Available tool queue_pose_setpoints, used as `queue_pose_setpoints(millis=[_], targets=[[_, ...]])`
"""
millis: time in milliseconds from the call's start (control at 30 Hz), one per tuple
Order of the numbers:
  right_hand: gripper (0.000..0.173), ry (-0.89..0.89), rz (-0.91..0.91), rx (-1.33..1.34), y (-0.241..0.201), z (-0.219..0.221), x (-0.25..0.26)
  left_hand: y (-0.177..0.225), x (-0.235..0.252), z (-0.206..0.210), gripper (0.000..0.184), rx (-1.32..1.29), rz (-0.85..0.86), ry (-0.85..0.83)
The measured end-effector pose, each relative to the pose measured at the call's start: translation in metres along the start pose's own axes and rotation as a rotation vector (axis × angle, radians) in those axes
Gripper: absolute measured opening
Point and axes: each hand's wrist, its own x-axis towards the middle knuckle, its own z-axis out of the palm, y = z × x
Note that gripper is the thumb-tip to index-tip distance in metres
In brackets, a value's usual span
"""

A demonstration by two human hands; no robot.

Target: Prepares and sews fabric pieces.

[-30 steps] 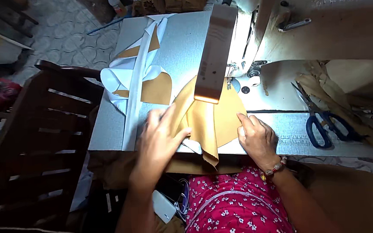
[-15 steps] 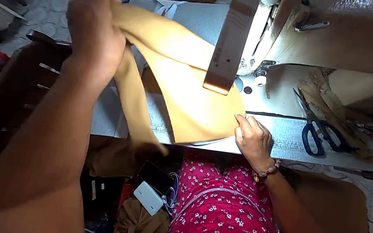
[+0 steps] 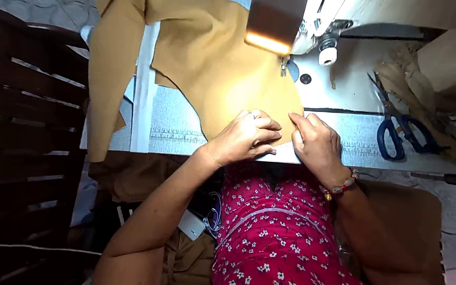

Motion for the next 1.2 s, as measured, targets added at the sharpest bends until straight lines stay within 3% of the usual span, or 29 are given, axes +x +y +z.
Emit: queue_pose_setpoints(millis=[133,267,400,500,633,967,1200], targets=[[0.035,-0.123,0.025,0.024,0.002,-0.017,-0.001,0.005,-0.01,0.01,0.025,0.049,-0.033,0.108],[0.028,-0.084,0.033,0.044,0.013,-0.017,0.0,0.011,-0.009,0.011,0.022,0.073,-0.053,0.1],[0.026,-0.019,-0.212,0.134,0.026,-0.015,-0.005,0.015,-0.007,0.011,0.021,0.119,-0.06,0.105],[0.029,-0.004,-0.322,0.111,0.029,-0.01,-0.018,0.036,-0.008,0.017,0.022,0.198,-0.204,0.116],[0.031,0.034,-0.29,0.124,0.028,-0.004,-0.021,0.05,-0.014,0.029,0.038,0.152,-0.405,0.162],[0.035,0.032,-0.221,0.081,0.028,0.006,0.01,0.015,0.0,0.008,0.038,0.074,-0.411,0.124],[0.033,0.108,-0.126,0.027,0.027,0.011,0.004,-0.026,0.025,-0.01,0.039,0.01,-0.42,0.066]])
